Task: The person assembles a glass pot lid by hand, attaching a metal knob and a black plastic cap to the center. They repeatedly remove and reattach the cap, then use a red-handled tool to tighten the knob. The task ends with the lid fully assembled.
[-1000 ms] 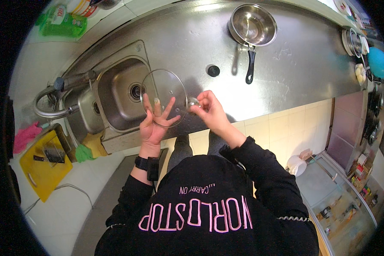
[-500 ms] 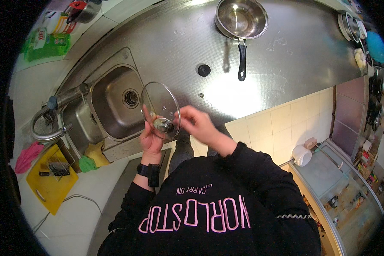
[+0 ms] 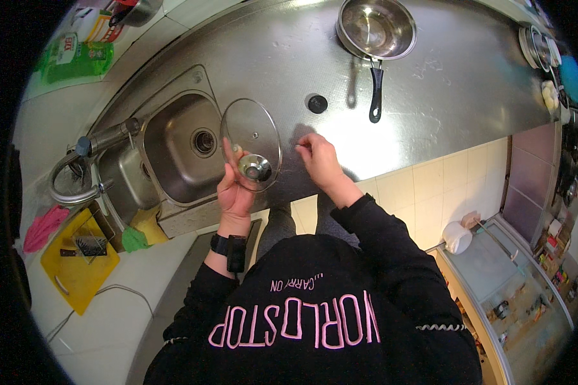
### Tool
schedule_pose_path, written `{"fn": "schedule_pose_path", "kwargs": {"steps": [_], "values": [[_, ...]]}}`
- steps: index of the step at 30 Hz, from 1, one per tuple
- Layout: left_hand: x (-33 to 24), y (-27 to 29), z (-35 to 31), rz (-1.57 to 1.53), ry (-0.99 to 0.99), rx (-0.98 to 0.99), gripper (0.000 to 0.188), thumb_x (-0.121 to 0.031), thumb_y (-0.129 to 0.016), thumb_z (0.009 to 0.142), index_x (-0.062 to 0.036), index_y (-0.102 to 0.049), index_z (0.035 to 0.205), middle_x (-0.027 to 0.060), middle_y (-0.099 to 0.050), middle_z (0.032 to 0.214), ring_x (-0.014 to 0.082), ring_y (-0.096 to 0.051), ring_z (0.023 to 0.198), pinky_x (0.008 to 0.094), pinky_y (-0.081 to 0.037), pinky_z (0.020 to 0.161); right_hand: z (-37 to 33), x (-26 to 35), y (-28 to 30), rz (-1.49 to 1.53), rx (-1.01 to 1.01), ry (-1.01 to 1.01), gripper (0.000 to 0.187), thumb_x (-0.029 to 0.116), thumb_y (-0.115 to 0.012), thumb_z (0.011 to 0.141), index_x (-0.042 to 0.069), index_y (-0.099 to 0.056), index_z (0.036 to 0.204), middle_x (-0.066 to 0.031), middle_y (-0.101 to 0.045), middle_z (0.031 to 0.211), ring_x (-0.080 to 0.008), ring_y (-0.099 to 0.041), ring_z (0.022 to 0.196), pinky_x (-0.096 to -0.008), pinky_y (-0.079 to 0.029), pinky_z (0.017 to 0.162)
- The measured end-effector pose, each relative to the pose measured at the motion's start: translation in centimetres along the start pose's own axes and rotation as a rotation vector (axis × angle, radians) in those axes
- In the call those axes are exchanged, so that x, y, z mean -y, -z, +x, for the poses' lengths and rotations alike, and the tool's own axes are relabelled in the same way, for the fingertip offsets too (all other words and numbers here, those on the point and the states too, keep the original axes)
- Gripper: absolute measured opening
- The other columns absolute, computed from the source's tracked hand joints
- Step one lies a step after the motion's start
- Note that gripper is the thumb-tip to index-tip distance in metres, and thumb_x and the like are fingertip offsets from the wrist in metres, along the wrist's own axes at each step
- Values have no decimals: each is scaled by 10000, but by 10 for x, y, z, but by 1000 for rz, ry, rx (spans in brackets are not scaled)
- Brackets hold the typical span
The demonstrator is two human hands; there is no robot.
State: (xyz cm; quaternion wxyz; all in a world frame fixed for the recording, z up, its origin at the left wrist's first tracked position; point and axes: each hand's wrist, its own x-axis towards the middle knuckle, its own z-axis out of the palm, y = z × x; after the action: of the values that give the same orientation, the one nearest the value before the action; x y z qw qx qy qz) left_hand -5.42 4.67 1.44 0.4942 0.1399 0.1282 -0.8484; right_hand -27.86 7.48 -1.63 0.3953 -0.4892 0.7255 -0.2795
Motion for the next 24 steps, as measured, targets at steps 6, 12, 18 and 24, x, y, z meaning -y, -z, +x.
{"fn": "schedule_pose_path", "kwargs": {"steps": [6, 12, 18, 24], "values": [[11, -4, 2, 14, -5, -33, 709, -103, -640, 975, -280, -313, 1579, 151, -602, 1403, 300, -548, 1324, 486, -440, 1139, -9, 50, 11, 993, 326, -123, 113, 17, -751, 905, -2, -685, 995, 0, -708, 934, -85, -666, 858, -245, -549, 770], [20, -17, 0, 3, 11, -16, 705, -90, -603, 993, -283, -280, 1589, 159, -555, 1457, 303, -530, 1351, 489, -456, 1127, -9, 67, 19, 1007, 402, -102, 129, 25, -793, 863, 12, -719, 968, 12, -715, 921, -82, -665, 879, -243, -540, 789], [29, -50, -6, 56, 7, 6, 600, -109, -533, 1030, -284, -337, 1570, 167, -526, 1487, 292, -508, 1374, 473, -485, 1097, -20, 82, 30, 1082, 335, -31, 135, -52, -754, 844, 5, -734, 965, 4, -719, 920, -94, -664, 871, -252, -532, 798], [34, -88, -12, 87, 5, 70, 590, -105, -540, 1028, -293, -360, 1558, 179, -549, 1459, 289, -514, 1367, 415, -497, 1095, -30, 103, 49, 1234, 310, -98, 162, -48, -758, 848, -13, -747, 1005, -44, -745, 948, -127, -685, 891, -277, -542, 820]]}}
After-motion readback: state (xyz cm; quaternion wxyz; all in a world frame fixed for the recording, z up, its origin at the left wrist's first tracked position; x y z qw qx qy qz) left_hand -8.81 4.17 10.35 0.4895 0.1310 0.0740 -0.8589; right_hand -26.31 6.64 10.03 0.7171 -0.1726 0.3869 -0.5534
